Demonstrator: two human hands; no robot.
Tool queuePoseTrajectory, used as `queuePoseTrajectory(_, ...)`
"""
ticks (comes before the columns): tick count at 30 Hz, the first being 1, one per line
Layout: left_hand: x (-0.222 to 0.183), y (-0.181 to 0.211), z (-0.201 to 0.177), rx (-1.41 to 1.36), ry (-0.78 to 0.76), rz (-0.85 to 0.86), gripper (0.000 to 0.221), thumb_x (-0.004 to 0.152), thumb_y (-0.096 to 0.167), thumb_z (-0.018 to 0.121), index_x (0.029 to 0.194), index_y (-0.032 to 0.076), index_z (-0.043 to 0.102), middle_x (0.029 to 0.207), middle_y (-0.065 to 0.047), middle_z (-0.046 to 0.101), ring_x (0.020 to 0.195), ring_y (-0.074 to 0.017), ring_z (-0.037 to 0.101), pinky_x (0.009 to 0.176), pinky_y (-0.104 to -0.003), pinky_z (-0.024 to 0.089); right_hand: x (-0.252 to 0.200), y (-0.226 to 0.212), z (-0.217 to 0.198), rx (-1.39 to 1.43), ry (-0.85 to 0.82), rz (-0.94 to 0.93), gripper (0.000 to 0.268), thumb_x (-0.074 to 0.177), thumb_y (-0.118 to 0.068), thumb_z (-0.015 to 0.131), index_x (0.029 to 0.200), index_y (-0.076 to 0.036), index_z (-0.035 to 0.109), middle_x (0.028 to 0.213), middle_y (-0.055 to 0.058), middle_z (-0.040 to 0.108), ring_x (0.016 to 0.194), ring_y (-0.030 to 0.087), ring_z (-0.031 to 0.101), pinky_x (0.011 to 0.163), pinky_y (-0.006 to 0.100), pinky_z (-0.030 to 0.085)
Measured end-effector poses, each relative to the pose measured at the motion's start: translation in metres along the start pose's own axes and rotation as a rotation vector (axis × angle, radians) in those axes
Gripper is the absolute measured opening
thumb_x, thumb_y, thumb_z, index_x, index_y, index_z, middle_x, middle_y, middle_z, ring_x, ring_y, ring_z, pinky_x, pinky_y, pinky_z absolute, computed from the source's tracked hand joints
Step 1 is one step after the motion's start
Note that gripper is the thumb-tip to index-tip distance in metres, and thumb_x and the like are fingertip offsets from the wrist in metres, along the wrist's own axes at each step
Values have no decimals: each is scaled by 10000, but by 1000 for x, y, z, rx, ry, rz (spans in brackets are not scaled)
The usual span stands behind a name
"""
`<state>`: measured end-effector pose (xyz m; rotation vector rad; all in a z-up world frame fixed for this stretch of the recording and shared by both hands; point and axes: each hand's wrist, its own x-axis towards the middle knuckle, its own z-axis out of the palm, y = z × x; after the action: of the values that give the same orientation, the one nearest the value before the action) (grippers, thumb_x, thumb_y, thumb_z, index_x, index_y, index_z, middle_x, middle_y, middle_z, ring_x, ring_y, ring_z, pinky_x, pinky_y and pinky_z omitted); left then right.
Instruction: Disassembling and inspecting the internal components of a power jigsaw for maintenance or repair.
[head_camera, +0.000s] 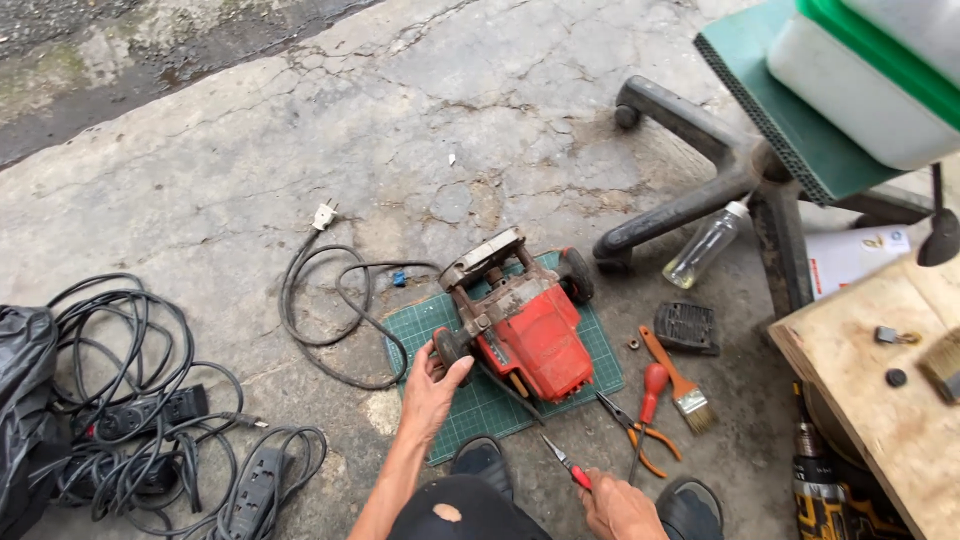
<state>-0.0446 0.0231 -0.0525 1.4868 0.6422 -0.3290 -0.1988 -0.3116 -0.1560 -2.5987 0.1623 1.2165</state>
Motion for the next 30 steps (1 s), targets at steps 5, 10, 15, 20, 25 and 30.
queuePoseTrajectory(5, 2, -15, 5, 46, 29, 148, 788, 911, 266, 809, 1610, 70, 504, 1430, -174, 740, 1273, -248, 743, 1057, -350, 606, 3, 33, 4, 6, 130, -78, 338, 1015, -449, 623, 1280, -241, 653, 1221, 25, 762, 1149, 303, 753, 964, 446, 621)
queuePoseTrajectory(10, -6, -4, 6, 299, 111, 64, 827, 905, 498, 752, 1624, 158, 523, 1456, -149, 744, 1346, -266, 732, 1092, -396, 583, -13, 21, -20, 152, 49, 36, 362, 1037, -450, 578, 1303, -216, 649, 1180, 84, 809, 1146, 353, 751, 982, 461, 601)
queuePoseTrajectory(15, -21, 6, 15, 341, 125, -19, 822, 966, 559, 660, 1644, 128, 488, 1272, -142, 748, 869, -221, 799, 810, -364, 631, -43, -8, -57, 294, -38, 75, 318, 1058, -392, 570, 1274, -195, 694, 1177, 84, 836, 1111, 334, 774, 964, 451, 591)
queuePoseTrajectory(20, -15, -32, 20, 222, 98, -160, 764, 977, 442, 718, 1627, 103, 504, 1216, -166, 757, 933, -229, 779, 830, -356, 637, -54, -14, -62, 303, -22, 77, 346, 1064, -414, 544, 1307, -233, 710, 1224, 63, 822, 1155, 312, 755, 1005, 433, 577)
queuePoseTrajectory(25, -1, -98, 38, -158, 15, -420, 505, 919, 331, 877, 1299, 22, 758, 1098, -157, 801, 919, -253, 770, 819, -374, 638, -46, -7, -43, 223, 209, 20, 518, 1026, -475, 635, 1485, -236, 630, 1340, 29, 701, 1295, 276, 680, 1109, 418, 564)
queuePoseTrajectory(30, -10, -97, 56, -490, -67, -423, 404, 935, 185, 862, 1271, 1, 732, 1054, -154, 730, 990, -243, 704, 899, -373, 598, -63, -12, -60, 381, 105, 76, 568, 1033, -480, 612, 1548, -240, 601, 1573, -59, 637, 1488, 191, 595, 1240, 380, 489)
